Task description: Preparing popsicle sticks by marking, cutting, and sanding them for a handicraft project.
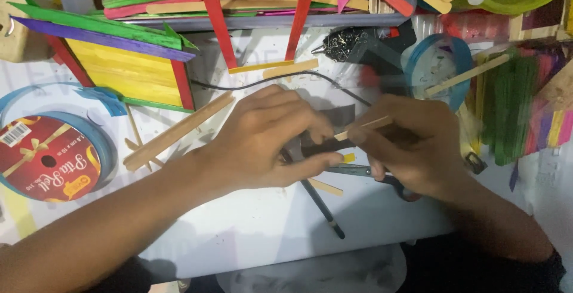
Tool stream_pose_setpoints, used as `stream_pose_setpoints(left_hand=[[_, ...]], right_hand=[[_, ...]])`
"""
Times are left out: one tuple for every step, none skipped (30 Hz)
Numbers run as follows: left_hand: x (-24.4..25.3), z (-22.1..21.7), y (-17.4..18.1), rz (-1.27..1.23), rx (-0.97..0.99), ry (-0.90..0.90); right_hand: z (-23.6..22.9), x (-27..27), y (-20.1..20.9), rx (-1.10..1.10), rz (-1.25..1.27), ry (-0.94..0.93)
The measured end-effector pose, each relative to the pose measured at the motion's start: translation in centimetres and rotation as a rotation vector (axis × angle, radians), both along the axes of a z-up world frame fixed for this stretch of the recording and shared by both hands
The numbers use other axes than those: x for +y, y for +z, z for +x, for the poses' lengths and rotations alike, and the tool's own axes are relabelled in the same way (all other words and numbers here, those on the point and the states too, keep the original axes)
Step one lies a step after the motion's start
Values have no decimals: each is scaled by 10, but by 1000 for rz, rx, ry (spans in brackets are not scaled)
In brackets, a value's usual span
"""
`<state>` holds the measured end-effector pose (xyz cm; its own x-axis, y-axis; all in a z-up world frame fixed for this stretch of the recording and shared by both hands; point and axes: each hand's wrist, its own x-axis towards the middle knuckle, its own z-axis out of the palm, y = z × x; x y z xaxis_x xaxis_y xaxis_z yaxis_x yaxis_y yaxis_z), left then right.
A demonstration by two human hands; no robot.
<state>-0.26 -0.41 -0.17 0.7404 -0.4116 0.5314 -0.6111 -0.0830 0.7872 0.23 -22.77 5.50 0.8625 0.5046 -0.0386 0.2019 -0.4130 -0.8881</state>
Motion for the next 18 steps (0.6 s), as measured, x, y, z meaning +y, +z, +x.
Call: stream_pose_setpoints(left_hand=[[-1, 0, -2, 23, -34, 19], [-2, -1, -3, 45, -66, 36], [-1, -1, -2, 44, -64, 36], [-1, 0, -1, 45, -50, 22], [0, 0, -1, 45, -37, 7], [1, 0, -1, 45, -38, 9], [1, 0, -1, 46, -39, 10], [2, 0, -1, 47, -41, 12], [2, 0, -1, 49, -43, 15], [2, 1, -2, 34, -38, 0], [1, 1, -2, 20, -33, -16], [1, 1, -1, 23, -35, -17], [1, 1, 0, 25, -47, -32], [1, 1, 1, 25, -59, -47], [1, 1, 2, 26, -62, -48], [2, 1, 2, 26, -59, -32], [2, 1, 3, 26, -56, -17], [2, 1, 4, 26, -59, -15]], right_hand=[[-1, 2, -1, 43, 46, -20], [-3, 4, -2, 89, 91, -40], [-2, 1, -3, 91, 90, -40], [-2, -1, -4, 78, 86, -18], [-1, -3, -5, 65, 83, 4], [0, -3, -4, 64, 83, 6], [2, -3, -3, -32, 52, 14], [4, -3, -2, -129, 22, 24], [1, -2, -1, -132, 24, 28], [-1, 0, 1, -96, 9, 23], [-4, 2, 2, -60, -6, 18], [-4, 2, 1, -62, -3, 17], [-3, 2, -1, -42, 16, 26], [-2, 2, -2, -22, 32, 36], [-2, 2, 0, -25, 33, 35], [-2, 1, 2, -45, 18, 25], [-1, 0, 4, -66, 2, 14], [-1, 0, 2, -68, 2, 16]])
